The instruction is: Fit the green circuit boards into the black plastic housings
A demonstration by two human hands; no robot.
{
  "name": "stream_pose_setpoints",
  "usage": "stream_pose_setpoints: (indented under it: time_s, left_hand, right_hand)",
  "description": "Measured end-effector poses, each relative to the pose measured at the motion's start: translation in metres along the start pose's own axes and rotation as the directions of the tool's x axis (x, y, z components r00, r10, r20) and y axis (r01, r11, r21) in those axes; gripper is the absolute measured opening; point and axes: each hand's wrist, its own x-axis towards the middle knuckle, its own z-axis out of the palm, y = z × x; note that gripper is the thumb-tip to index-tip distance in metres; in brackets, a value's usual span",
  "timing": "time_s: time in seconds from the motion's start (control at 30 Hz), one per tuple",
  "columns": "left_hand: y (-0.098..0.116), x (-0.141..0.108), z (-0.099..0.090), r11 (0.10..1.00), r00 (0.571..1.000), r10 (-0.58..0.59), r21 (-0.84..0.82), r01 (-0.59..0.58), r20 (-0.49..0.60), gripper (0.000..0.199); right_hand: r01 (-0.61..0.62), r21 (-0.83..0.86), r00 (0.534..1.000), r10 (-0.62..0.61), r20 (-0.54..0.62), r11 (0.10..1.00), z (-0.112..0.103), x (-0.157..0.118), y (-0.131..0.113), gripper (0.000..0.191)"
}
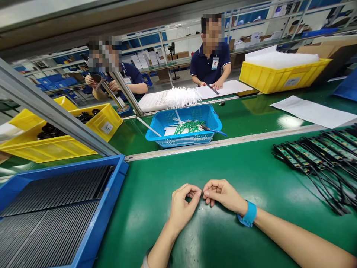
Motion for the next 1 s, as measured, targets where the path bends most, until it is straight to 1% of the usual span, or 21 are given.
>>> stream_pose_setpoints:
  time_s: [0.3, 0.37, 0.47, 0.53, 0.67, 0.83, 0.9, 1.0]
  left_hand:
    - [0.005, -0.003, 0.003, 1.000, 0.999, 0.014, 0.013, -0.014, 0.039, 0.015]
    - [0.004, -0.003, 0.004, 1.000, 1.000, -0.015, 0.007, 0.015, 0.027, 0.016]
    - [0.001, -0.001, 0.004, 0.996, 0.997, -0.081, -0.048, 0.081, 0.003, 0.010]
    - [-0.001, -0.001, 0.005, 0.991, 0.994, -0.111, -0.077, 0.112, 0.010, 0.011]
    - [-0.004, -0.001, 0.003, 0.987, 0.990, -0.136, -0.088, 0.138, 0.030, 0.012]
    - [-0.005, -0.001, 0.002, 0.991, 0.993, -0.107, -0.080, 0.110, 0.044, 0.014]
    - [-0.004, -0.001, 0.001, 0.996, 0.996, -0.080, -0.038, 0.082, 0.046, 0.015]
    - [-0.003, -0.001, -0.002, 0.997, 0.998, -0.030, 0.072, 0.026, 0.053, 0.014]
  right_hand:
    - [0.029, -0.030, 0.999, -0.030, -0.039, 0.999, 0.004, 0.002, 0.003, 0.038]
    - [0.034, -0.030, 0.999, -0.035, -0.031, 0.999, 0.004, 0.002, 0.003, 0.038]
    - [0.039, -0.034, 0.999, -0.040, -0.015, 0.999, 0.004, 0.002, 0.004, 0.038]
    - [0.041, -0.037, 0.999, -0.041, -0.010, 0.998, 0.003, 0.002, 0.005, 0.037]
    - [0.037, -0.042, 0.999, -0.037, -0.002, 0.998, 0.003, 0.002, 0.005, 0.035]
    - [0.027, -0.048, 0.999, -0.026, 0.026, 0.998, 0.002, 0.002, 0.007, 0.035]
    - [0.031, -0.057, 0.999, -0.030, 0.029, 0.998, 0.002, 0.002, 0.008, 0.035]
    - [0.041, -0.082, 0.998, -0.038, 0.044, 0.996, 0.003, 0.003, 0.011, 0.032]
